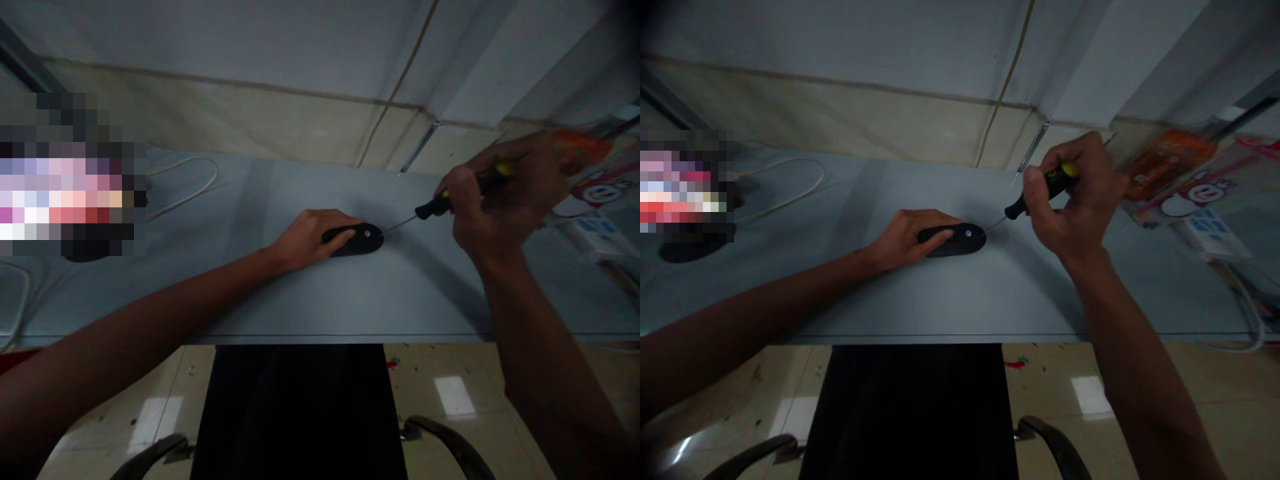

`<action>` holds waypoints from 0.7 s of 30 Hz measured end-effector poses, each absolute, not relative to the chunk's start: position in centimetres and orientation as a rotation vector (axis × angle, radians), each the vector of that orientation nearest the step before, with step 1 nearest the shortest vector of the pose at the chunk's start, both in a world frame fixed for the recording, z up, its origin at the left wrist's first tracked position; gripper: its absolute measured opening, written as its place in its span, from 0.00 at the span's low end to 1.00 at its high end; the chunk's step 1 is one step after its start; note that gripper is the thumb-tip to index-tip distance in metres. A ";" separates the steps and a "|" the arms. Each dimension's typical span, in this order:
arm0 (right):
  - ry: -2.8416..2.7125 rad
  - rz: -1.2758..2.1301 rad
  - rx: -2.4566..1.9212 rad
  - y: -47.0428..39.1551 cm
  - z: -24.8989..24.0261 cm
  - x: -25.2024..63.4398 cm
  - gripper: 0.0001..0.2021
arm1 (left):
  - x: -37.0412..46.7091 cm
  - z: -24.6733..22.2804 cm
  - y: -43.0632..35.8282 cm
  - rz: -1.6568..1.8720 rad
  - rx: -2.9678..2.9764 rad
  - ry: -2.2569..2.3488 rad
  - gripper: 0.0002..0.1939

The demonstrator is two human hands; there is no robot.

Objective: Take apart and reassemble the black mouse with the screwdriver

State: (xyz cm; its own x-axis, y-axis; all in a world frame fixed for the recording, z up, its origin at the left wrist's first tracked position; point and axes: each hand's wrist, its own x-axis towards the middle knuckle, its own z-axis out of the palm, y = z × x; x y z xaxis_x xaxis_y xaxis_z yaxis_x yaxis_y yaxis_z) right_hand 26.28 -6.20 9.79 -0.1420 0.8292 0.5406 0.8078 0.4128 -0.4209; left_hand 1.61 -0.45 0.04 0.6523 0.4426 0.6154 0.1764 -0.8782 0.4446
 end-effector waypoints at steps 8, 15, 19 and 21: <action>-2.287 -0.538 -1.409 -7.3 14.7 25.6 0.25 | 1.8 -0.3 -0.1 1.024 2.512 0.451 0.19; -2.748 -0.293 -1.085 -4.0 17.3 28.3 0.13 | 2.0 -0.4 0.1 0.986 2.507 0.453 0.20; -2.862 -0.170 -1.031 -2.9 17.2 29.6 0.16 | 1.9 -0.4 0.2 0.996 2.498 0.451 0.20; -2.820 -0.213 -1.109 -2.9 16.8 29.6 0.16 | 1.8 -0.3 0.2 0.997 2.492 0.449 0.20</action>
State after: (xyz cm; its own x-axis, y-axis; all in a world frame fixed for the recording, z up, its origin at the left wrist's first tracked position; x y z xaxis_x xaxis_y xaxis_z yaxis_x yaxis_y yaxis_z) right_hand 29.59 -2.88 16.81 -0.7285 0.6690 0.1474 0.6835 0.7241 0.0917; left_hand 1.81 0.17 -0.32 0.6911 0.4384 0.5746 0.1391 -0.8608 0.4895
